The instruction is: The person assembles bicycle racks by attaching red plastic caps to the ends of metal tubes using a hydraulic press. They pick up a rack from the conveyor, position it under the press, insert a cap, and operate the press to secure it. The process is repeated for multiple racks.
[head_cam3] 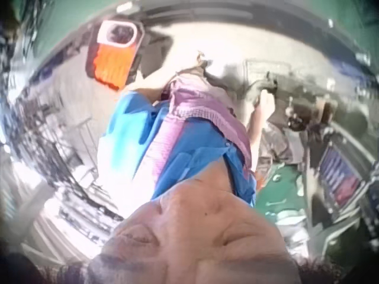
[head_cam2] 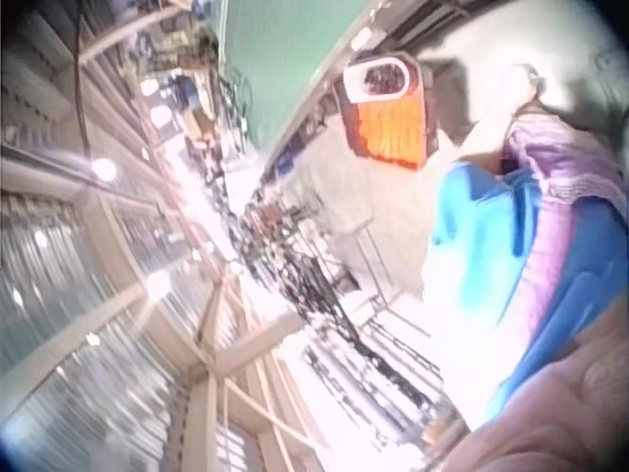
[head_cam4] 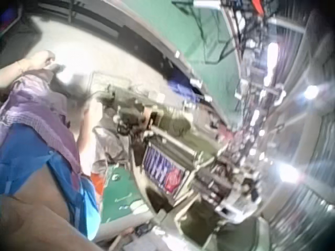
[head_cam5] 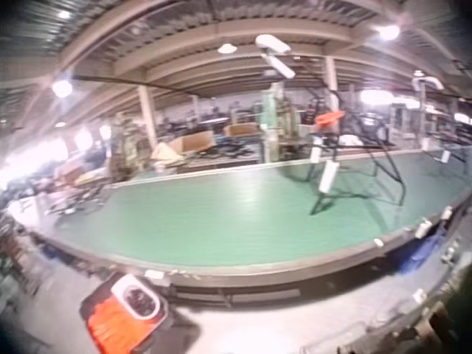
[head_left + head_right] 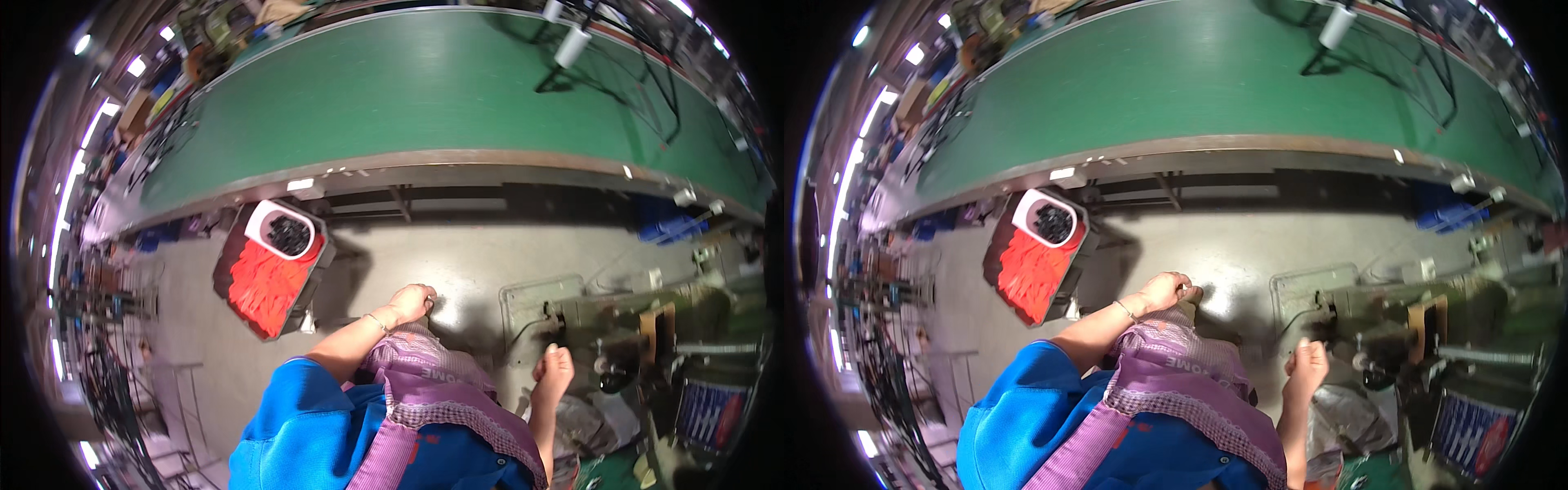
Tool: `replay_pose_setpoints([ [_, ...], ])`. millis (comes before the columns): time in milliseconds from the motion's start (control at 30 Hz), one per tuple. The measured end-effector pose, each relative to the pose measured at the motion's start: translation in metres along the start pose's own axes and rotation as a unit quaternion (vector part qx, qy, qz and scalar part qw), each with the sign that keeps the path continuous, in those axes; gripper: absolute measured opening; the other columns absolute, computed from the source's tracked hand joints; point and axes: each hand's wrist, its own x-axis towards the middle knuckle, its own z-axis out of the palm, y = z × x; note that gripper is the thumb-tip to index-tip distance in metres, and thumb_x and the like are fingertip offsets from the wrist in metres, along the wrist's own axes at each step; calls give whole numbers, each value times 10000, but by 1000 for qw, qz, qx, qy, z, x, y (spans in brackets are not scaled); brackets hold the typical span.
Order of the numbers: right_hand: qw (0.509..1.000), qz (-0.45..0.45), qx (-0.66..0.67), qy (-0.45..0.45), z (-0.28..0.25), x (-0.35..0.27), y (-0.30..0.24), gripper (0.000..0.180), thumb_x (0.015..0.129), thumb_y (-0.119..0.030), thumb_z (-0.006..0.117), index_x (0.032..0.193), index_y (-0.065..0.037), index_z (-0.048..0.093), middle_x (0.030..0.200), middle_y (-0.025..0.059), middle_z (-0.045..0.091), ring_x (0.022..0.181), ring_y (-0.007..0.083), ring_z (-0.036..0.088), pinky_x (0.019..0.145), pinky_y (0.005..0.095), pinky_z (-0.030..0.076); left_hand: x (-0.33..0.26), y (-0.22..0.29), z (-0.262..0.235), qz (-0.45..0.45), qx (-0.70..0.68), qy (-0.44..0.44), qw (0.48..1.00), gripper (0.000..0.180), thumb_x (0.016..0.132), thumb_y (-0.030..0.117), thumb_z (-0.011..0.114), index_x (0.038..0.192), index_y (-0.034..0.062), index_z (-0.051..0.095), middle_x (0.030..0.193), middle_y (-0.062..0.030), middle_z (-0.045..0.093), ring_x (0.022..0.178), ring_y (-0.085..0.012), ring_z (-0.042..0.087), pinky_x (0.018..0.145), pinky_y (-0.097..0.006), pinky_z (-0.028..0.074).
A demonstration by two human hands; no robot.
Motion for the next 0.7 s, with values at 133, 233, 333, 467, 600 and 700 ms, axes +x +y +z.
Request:
replay_pose_setpoints([
  [133,985,95,-52,-131,43,9,24,336,953,-164,574,675,-131,389,541,-43,373,442,45,296,408,226,228,-44,-46,-17,-38,-45,179,982,184,815,116,549,944,60,667,955,-178,663,931,-343,634,825,-410,505],
  [233,975,65,-104,-186,71,23,38,352,938,-145,597,647,-122,399,524,-40,391,427,46,304,398,227,234,-61,-107,-47,-102,-9,296,950,131,816,110,581,887,57,677,917,-172,671,872,-346,646,779,-412,518],
  [333,966,83,-154,-190,99,38,37,355,927,-157,629,637,-119,428,517,-62,415,432,21,332,403,211,253,-72,-162,-88,-177,-38,416,891,115,810,110,572,842,63,671,863,-192,664,835,-370,645,746,-443,514],
  [467,962,75,-181,-190,141,55,46,367,926,-185,643,633,-116,434,508,-56,416,420,29,343,388,218,274,-60,-256,-123,-288,-56,490,821,119,801,126,625,865,32,664,883,-200,661,850,-375,644,786,-443,511],
  [600,934,50,-273,-226,185,67,54,347,906,-160,655,644,-90,438,544,-61,422,479,32,347,426,231,301,-26,-306,-138,-301,-48,498,812,136,792,114,627,885,18,653,941,-236,616,919,-399,605,843,-451,495],
  [700,918,60,-311,-239,220,75,59,334,890,-136,659,645,-78,440,558,-60,432,520,37,359,456,240,322,1,-315,-144,-333,-38,482,810,239,804,147,629,1023,50,612,1084,-230,541,961,-413,589,858,-453,496],
])
